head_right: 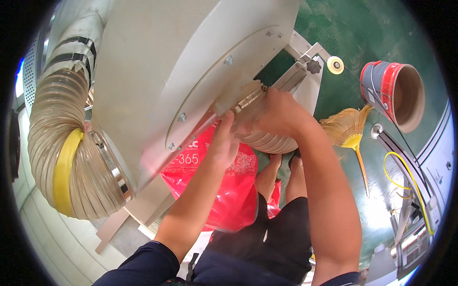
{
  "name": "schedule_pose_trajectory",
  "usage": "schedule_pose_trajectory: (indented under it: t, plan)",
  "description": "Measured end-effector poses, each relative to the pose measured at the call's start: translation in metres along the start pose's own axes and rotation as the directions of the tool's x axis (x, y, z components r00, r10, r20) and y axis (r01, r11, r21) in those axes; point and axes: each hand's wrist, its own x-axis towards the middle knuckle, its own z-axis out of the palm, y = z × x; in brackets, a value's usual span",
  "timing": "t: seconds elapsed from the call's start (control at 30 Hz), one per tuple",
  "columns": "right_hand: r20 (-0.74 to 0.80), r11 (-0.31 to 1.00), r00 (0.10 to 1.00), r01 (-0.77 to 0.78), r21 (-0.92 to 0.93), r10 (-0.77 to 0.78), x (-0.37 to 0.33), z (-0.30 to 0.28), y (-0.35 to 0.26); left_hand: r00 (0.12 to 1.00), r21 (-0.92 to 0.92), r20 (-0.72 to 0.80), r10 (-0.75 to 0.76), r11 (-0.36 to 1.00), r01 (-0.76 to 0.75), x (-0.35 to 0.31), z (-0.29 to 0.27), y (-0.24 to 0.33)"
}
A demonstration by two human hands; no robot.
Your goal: The person sweeps wood shavings off the floor using a broom, then detaches and reattaches a flexible dust collection hose on a woodworking machine, securing it with a screwdriver.
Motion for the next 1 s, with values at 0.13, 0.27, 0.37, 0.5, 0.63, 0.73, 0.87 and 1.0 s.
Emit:
schedule_pose_trajectory:
  t: [0.13,0.27,0.37,0.5,0.63,0.73,0.87,1.0]
  plan:
    - [-0.005,0.999,1.000,0.021,0.048,-0.021,0.003,0.001,0.006,1.000,-0.033,-0.003,-0.013,0.999,0.013,-0.001,0.002,0.000]
    - [-0.077,0.981,0.989,0.135,0.141,-0.125,0.010,0.001,0.014,0.995,-0.081,-0.091,0.031,0.996,-0.038,-0.001,0.008,-0.004]
    - [-0.032,0.977,0.995,0.100,0.188,-0.095,0.009,-0.003,0.009,0.990,-0.064,-0.119,0.077,0.994,-0.085,0.001,0.005,-0.008]
    - [-0.075,0.964,0.990,0.136,0.227,-0.122,0.011,-0.004,0.011,0.998,-0.118,-0.056,-0.010,0.993,0.003,-0.001,-0.002,-0.015]
    - [-0.023,0.972,0.987,0.158,0.175,-0.157,0.015,-0.009,0.006,0.995,-0.284,-0.072,-0.074,0.957,0.051,-0.001,-0.009,-0.018]
    - [0.002,0.959,0.985,0.170,0.226,-0.175,0.019,-0.013,0.011,0.989,-0.051,-0.145,-0.039,0.998,0.032,-0.001,-0.003,-0.017]
    - [-0.010,0.895,0.971,0.225,0.385,-0.240,0.026,-0.006,0.029,0.968,0.166,-0.247,0.053,0.986,-0.011,-0.001,0.007,-0.013]
    - [0.053,0.949,0.981,0.166,0.270,-0.186,0.024,-0.007,0.012,0.993,0.063,-0.096,0.074,0.996,-0.069,0.008,-0.020,-0.018]
